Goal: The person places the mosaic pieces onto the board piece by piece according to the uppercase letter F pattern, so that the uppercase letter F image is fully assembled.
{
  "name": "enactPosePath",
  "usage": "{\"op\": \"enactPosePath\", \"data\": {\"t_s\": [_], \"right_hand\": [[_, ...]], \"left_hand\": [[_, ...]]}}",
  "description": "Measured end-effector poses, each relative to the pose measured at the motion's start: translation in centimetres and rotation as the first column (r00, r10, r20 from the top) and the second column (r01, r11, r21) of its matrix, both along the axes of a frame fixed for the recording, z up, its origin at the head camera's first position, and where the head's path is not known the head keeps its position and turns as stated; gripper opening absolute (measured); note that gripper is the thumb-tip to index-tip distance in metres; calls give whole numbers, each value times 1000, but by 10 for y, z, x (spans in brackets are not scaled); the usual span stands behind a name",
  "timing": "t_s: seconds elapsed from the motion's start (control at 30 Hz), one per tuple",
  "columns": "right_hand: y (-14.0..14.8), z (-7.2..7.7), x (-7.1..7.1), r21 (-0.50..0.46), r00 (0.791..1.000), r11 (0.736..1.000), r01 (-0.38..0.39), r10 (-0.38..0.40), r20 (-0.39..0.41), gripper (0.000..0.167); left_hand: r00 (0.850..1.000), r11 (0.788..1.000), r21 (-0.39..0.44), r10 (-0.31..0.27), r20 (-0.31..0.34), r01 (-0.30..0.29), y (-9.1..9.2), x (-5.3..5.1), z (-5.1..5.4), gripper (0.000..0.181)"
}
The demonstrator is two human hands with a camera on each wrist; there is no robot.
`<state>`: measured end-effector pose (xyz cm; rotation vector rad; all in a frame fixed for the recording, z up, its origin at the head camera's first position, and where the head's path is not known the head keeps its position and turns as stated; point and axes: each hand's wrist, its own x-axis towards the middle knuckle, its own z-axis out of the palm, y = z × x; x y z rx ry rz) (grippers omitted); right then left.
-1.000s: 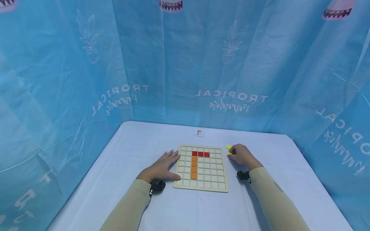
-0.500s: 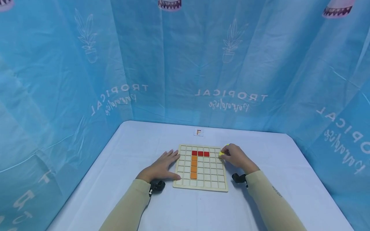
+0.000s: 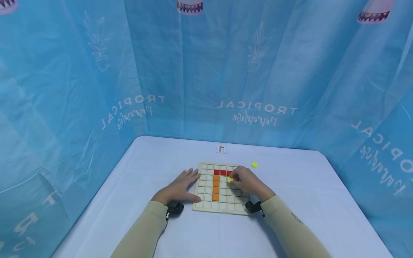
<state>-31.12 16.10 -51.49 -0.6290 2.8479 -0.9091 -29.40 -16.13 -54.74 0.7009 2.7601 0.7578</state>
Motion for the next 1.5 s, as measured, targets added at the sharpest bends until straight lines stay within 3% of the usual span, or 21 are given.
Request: {"op": "enactPosePath", "data": {"t_s": [0.2,0.47,0.7,1.0,1.17,1.3,1.4,1.5], "right_hand": [[-18,-8,9,53,995,994,-94,96,-40,19],[-28,-11,11,89,996,994,-58,64,-65,19],[-28,-11,10,62,999,997,-35,37,-33,22],[-27,-12,6,66,999,998,-23,26,-42,14],[-15,-9,4,3,1000,1000,20,-20,-17,22],[9,-5,-1,-76,994,993,90,-95,-53,22],[32,-6,-9,-99,981,980,172,-179,-70,24],[54,-11,-19,-85,959,957,278,-282,-35,36]], "left_hand": [[1000,1000,-6,-8,-3,8,0,2,-2,117],[1000,1000,0,-2,0,2,0,2,-3,116],[1000,1000,-4,1,5,-1,1,3,0,116],[1000,1000,6,-9,-5,9,-1,1,0,117],[1000,1000,10,-6,-1,6,-1,0,-2,117],[1000,1000,7,-5,-4,5,0,0,-2,117],[1000,1000,2,-7,-6,7,1,0,0,117],[1000,1000,-1,-5,-7,5,0,1,0,117]]}}
